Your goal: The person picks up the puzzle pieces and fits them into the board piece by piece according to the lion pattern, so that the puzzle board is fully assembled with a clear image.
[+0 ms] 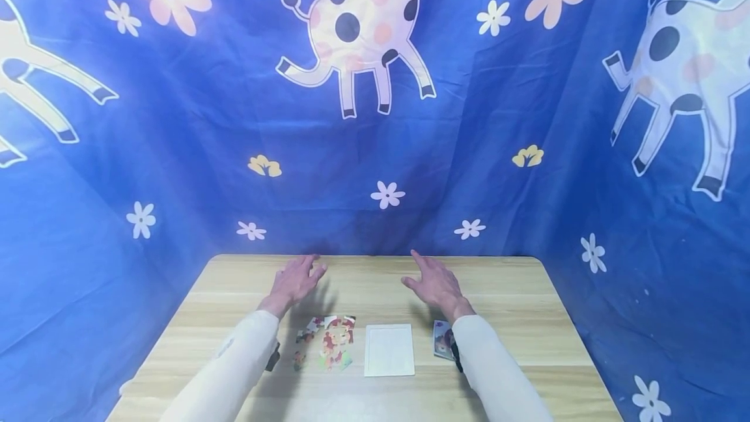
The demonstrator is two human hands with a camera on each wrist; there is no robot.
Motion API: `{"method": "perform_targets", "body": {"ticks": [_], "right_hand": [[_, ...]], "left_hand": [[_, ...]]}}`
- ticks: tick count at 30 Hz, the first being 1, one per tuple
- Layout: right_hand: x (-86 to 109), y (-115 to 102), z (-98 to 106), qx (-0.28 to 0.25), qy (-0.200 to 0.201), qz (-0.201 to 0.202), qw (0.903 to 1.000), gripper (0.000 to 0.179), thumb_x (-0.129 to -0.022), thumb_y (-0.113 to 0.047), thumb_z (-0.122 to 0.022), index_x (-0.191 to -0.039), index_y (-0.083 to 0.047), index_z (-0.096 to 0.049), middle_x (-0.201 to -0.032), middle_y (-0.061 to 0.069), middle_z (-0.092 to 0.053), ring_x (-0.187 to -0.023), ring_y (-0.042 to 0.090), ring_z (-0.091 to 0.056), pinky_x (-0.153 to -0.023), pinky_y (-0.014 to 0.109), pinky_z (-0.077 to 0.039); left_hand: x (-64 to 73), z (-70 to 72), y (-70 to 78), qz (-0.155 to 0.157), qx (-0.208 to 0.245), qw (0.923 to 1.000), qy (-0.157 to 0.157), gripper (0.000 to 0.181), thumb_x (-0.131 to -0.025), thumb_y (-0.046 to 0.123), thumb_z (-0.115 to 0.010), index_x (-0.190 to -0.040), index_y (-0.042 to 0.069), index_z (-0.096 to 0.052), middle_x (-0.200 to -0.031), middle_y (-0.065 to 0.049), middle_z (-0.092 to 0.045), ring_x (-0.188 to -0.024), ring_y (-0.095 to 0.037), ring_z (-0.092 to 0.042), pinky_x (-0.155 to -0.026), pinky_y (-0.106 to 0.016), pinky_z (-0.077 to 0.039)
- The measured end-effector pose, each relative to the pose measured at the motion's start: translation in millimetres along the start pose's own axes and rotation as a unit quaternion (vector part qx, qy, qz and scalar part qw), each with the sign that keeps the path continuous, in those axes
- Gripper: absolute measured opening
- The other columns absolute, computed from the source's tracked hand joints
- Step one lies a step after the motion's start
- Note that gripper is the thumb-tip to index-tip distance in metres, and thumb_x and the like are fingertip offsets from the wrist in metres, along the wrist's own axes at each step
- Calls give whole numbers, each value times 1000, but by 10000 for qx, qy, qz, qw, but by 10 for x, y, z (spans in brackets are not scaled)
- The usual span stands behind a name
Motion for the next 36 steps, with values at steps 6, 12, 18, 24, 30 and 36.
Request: {"method": "perform_targets", "body": {"ticks": [6,12,18,24,30,36], "right_hand": [[60,4,-83,-33,-91,-24,9999,75,-90,-58,-55,-153,-31,-25,-154,10,-38,-141,37,-35,-111,59,-29],[117,22,-147,-196,-128,-74,9997,74,-90,-56,-57,-153,-32,-26,-152,12,-40,-140,38,-37,-111,60,-29],[156,32,-206,-229,-182,-97,9995,74,-89,-55,-58,-152,-33,-27,-150,13,-42,-137,38,-41,-108,59,-32],[185,46,-283,-228,-235,-50,9995,73,-88,-54,-60,-151,-31,-30,-147,12,-46,-135,36,-43,-107,56,-36],[231,46,-351,-239,-259,37,9994,69,-89,-48,-63,-149,-29,-35,-132,7,-58,-122,31,-54,-100,51,-43],[284,39,-469,-239,-450,220,9985,66,-89,-44,-64,-148,-30,-37,-124,4,-62,-116,27,-58,-96,49,-45]], "left_hand": [[33,-103,-75,52,6,9999,-140,58,-99,53,-37,-145,17,-42,-149,-15,-43,-133,-38,-41,-101,-62,-33],[62,-177,-112,41,-35,9998,-194,56,-99,52,-40,-142,17,-44,-144,-14,-49,-128,-37,-45,-99,-61,-35],[107,-263,-147,56,-216,9991,-367,55,-99,51,-40,-141,16,-45,-139,-14,-52,-126,-38,-47,-96,-60,-37],[169,-318,-185,47,-189,9988,-444,52,-99,49,-42,-138,15,-48,-134,-14,-55,-123,-38,-50,-95,-60,-38],[206,-378,-245,59,-176,9981,-582,49,-99,46,-44,-137,15,-50,-131,-14,-56,-122,-39,-50,-95,-60,-38],[285,-446,-334,85,-158,9971,-733,41,-99,38,-45,-131,14,-53,-110,-7,-61,-112,-34,-55,-90,-58,-41]]}}
Point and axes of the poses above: each hand's wrist, its own x-axis away from the middle knuckle, its own z-axis out of the back of the hand, y = z × x, the point moved 5 cm from there along -x, towards the middle knuckle
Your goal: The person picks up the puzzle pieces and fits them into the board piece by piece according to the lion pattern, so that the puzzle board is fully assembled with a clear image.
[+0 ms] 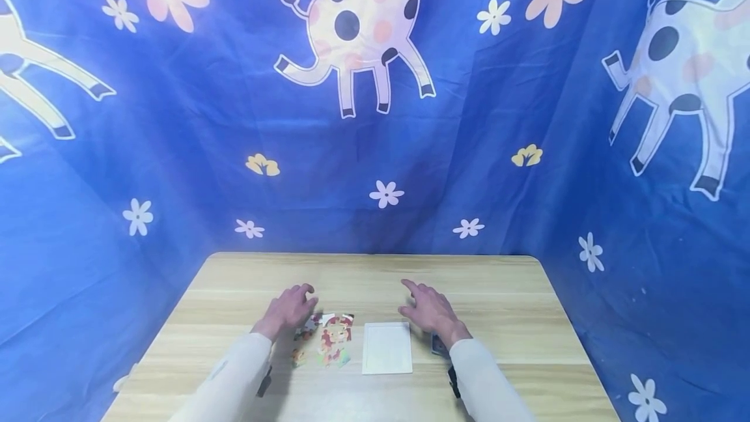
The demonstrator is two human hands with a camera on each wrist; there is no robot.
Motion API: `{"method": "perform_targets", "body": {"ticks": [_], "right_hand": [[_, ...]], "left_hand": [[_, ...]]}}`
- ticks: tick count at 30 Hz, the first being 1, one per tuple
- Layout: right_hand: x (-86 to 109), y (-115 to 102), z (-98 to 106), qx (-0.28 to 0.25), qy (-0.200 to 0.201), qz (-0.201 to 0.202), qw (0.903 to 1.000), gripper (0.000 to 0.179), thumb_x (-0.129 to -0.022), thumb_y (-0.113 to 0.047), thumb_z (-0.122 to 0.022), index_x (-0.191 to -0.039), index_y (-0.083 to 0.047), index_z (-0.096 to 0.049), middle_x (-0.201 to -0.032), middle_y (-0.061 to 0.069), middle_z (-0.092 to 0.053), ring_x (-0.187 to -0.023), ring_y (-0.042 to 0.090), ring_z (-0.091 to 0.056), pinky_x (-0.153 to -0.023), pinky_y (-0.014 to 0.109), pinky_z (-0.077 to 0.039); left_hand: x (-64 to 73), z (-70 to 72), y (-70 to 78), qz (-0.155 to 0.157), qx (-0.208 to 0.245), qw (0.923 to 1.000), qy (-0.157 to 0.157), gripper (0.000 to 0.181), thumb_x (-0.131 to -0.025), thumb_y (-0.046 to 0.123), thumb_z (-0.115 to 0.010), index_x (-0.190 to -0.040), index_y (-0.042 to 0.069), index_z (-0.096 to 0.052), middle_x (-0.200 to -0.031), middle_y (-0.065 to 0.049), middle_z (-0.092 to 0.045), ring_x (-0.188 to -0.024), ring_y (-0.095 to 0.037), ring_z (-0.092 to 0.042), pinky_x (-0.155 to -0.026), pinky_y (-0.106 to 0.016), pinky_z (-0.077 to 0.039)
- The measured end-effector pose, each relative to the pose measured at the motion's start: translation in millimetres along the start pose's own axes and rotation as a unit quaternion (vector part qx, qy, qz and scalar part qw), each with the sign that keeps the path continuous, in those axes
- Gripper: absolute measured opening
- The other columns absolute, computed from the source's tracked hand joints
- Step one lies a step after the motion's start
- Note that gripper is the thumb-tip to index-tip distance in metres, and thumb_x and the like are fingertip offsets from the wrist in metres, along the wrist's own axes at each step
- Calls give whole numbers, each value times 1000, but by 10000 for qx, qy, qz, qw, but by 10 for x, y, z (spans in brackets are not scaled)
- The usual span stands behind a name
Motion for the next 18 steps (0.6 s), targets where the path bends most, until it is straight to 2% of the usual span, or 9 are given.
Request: {"method": "perform_targets", "body": {"ticks": [5,8,12,18], "right_hand": [[44,-9,-54,-120,-156,105,9998,64,-90,-39,-64,-147,-26,-39,-123,6,-63,-115,27,-59,-97,51,-44],[71,-10,-79,-125,-217,181,9995,63,-90,-38,-64,-147,-25,-40,-122,7,-63,-113,27,-59,-96,50,-45],[88,-5,-117,-195,-264,300,9990,62,-89,-37,-65,-145,-25,-42,-121,8,-64,-112,27,-60,-96,50,-45],[99,59,-182,-264,-271,290,9989,62,-88,-37,-65,-144,-21,-43,-121,8,-63,-114,27,-59,-99,50,-44]], "left_hand": [[67,-30,-24,-92,-23,9999,-45,35,-99,31,-46,-128,13,-55,-104,-5,-60,-106,-33,-57,-86,-57,-43],[87,-62,-47,-147,-90,9998,-51,33,-98,29,-48,-126,12,-56,-106,-7,-61,-106,-34,-58,-85,-58,-44],[109,-96,-96,-75,-111,9999,-36,32,-97,29,-49,-124,13,-56,-111,-8,-62,-108,-34,-57,-85,-57,-45],[139,-147,-125,-131,-39,9998,-173,27,-96,27,-53,-118,13,-58,-108,-8,-59,-100,-31,-57,-77,-53,-47]]}}
Point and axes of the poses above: each hand's wrist, its own x-axis away from the middle knuckle, its own z-axis out of the back of the hand, y = z × x, the point moved 5 cm from there along -x, towards the middle knuckle
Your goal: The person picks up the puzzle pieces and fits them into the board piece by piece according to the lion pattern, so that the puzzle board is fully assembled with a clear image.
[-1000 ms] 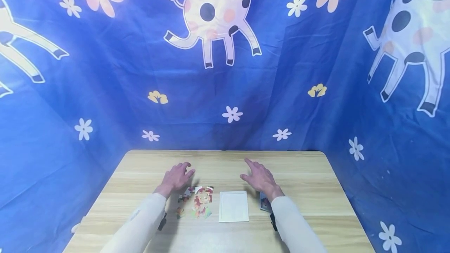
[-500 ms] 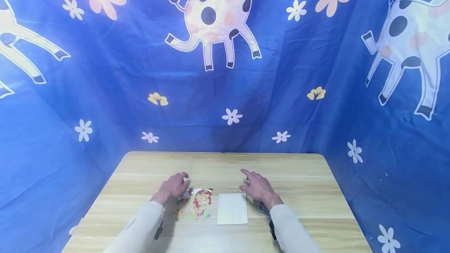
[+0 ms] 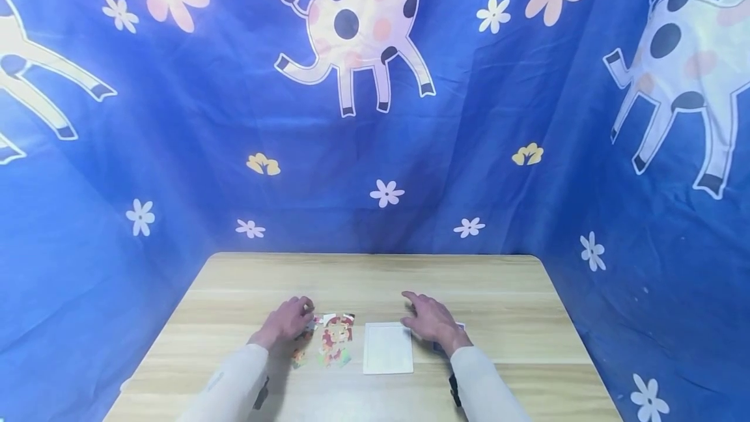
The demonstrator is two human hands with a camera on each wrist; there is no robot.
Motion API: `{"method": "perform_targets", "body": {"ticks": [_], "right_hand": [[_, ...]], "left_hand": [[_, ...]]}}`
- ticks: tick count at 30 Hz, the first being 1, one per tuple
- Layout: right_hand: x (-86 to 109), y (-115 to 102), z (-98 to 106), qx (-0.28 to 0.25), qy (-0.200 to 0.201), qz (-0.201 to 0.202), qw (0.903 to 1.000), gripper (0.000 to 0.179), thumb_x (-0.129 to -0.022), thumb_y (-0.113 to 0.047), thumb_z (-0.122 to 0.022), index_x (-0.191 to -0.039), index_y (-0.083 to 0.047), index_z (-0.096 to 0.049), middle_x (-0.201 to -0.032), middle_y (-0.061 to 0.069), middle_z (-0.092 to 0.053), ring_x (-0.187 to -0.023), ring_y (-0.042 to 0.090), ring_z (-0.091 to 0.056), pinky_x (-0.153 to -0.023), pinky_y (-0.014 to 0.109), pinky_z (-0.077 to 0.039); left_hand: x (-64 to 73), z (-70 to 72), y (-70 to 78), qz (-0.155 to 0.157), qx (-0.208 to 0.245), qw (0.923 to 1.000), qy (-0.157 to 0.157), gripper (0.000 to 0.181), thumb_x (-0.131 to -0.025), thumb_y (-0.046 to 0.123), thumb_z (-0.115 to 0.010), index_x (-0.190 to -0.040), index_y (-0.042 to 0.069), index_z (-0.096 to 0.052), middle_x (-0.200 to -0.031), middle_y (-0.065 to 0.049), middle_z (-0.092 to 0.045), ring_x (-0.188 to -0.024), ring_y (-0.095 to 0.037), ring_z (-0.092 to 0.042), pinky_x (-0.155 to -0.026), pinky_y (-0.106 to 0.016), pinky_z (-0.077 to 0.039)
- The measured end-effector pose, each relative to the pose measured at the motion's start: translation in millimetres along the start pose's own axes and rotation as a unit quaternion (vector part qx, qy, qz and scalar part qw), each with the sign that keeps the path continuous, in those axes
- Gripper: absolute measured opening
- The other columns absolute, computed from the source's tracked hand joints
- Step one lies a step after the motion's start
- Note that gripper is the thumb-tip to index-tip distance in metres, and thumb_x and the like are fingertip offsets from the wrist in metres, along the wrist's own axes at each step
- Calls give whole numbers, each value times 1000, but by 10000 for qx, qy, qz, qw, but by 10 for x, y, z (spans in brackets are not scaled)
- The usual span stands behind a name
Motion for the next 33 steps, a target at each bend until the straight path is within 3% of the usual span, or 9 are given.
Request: {"method": "perform_targets", "body": {"ticks": [8,15,25,33], "right_hand": [[32,79,-56,117,-58,-9,9999,61,-87,-38,-66,-143,-22,-46,-123,6,-62,-117,25,-58,-102,49,-43],[70,57,-96,313,-87,256,9991,61,-85,-36,-68,-141,-19,-49,-123,6,-63,-117,27,-58,-102,49,-43],[149,84,-120,401,-176,307,9986,58,-84,-33,-68,-138,-20,-52,-125,4,-62,-118,24,-57,-101,46,-44],[218,75,-152,753,-188,612,9951,51,-80,-29,-71,-129,-16,-60,-121,3,-62,-114,24,-58,-99,43,-45]], "left_hand": [[3,-84,6,-113,-60,9999,32,31,-91,28,-60,-120,15,-61,-112,-8,-56,-103,-30,-54,-79,-52,-47],[1,-144,-64,-109,-134,9997,191,30,-88,31,-64,-115,18,-65,-111,-5,-55,-103,-28,-53,-80,-52,-45],[1,-141,-65,-119,-181,9994,274,33,-85,37,-66,-114,20,-66,-117,-7,-55,-108,-29,-53,-82,-53,-45],[18,-170,-72,-85,-38,9993,370,34,-83,34,-71,-113,19,-66,-117,-7,-56,-109,-29,-52,-81,-51,-42]]}}
Point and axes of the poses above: each hand's wrist, its own x-axis away from the middle knuckle, its own z-axis out of the back of the hand, y = z × x, the point moved 5 cm from there along -x, towards the middle knuckle
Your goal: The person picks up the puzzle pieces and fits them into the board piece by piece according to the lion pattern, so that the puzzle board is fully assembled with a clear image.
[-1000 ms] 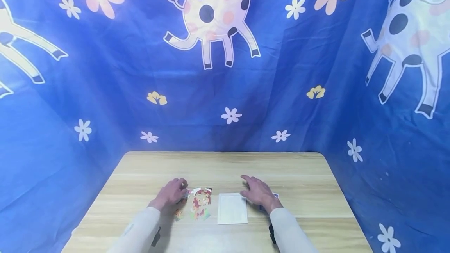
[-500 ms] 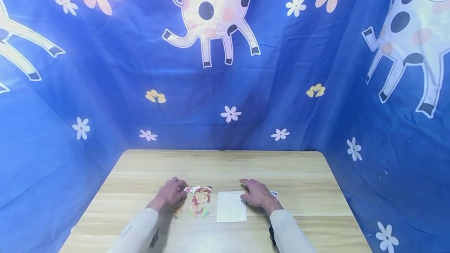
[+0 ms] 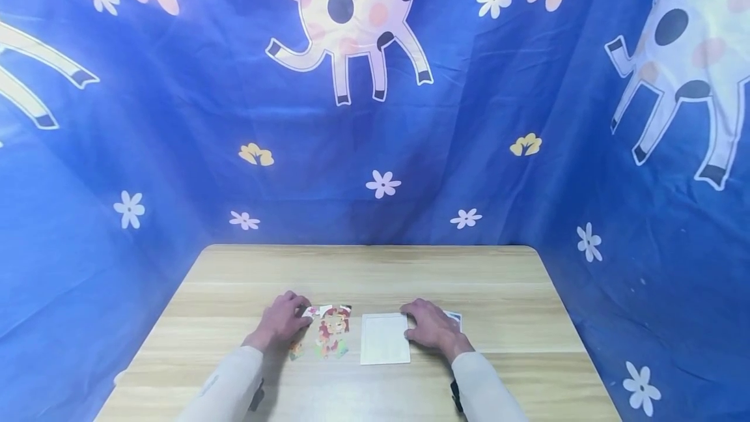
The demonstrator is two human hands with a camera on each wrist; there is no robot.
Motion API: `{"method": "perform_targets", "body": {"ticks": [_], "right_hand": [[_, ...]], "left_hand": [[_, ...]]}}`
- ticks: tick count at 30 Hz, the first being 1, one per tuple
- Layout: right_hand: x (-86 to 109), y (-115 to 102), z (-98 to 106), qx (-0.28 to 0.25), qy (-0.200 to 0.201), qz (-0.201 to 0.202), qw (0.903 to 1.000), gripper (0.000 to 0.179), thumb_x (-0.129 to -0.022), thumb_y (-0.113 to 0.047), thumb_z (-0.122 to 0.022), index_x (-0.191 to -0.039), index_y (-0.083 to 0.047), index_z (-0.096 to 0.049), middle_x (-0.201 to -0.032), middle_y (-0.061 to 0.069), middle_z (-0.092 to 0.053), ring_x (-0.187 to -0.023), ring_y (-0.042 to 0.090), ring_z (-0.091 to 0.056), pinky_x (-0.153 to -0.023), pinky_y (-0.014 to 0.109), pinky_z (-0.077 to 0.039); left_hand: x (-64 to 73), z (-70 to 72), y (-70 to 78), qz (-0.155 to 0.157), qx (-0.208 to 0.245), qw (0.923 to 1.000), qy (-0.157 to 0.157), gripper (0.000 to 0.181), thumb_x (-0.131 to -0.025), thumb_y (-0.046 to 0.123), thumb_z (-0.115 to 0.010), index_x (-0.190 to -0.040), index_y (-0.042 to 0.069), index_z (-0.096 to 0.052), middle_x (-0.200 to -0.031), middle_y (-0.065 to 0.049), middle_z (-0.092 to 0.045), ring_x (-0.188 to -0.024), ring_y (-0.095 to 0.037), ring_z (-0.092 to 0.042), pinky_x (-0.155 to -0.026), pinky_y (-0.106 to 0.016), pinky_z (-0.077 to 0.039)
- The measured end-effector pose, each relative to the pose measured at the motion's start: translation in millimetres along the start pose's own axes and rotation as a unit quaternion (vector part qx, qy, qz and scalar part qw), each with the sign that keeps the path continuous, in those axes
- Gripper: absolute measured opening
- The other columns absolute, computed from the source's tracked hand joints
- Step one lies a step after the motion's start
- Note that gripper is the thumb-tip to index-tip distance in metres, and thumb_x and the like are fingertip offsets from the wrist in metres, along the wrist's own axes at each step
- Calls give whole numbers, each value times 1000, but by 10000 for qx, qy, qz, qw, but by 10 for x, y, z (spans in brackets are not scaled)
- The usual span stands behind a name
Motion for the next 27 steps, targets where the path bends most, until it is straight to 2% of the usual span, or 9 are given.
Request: {"method": "perform_targets", "body": {"ticks": [10,20,27], "right_hand": [[44,21,-21,177,40,-182,9997,51,-76,-29,-73,-125,-19,-64,-121,-1,-57,-114,21,-55,-92,42,-49],[58,41,-89,138,-21,-278,9995,50,-74,-31,-73,-123,-22,-66,-123,-5,-55,-118,19,-51,-89,42,-49],[67,69,-101,195,-20,-363,9991,50,-74,-32,-73,-123,-23,-65,-123,-4,-55,-118,20,-51,-88,45,-49]], "left_hand": [[21,-20,-8,51,103,9996,250,32,-83,36,-72,-110,21,-64,-120,-6,-57,-106,-27,-50,-80,-51,-35],[58,-79,-70,118,217,9984,511,30,-81,32,-73,-107,22,-61,-107,-2,-60,-100,-24,-51,-78,-46,-30],[77,-97,-53,97,576,9964,614,33,-80,25,-73,-110,19,-60,-100,3,-64,-90,-18,-50,-79,-44,-27]]}}
Point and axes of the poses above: each hand's wrist, its own x-axis away from the middle knuckle, its own z-axis out of the back of the hand, y = z × x, the point moved 5 cm from there along -x, towards the middle knuckle
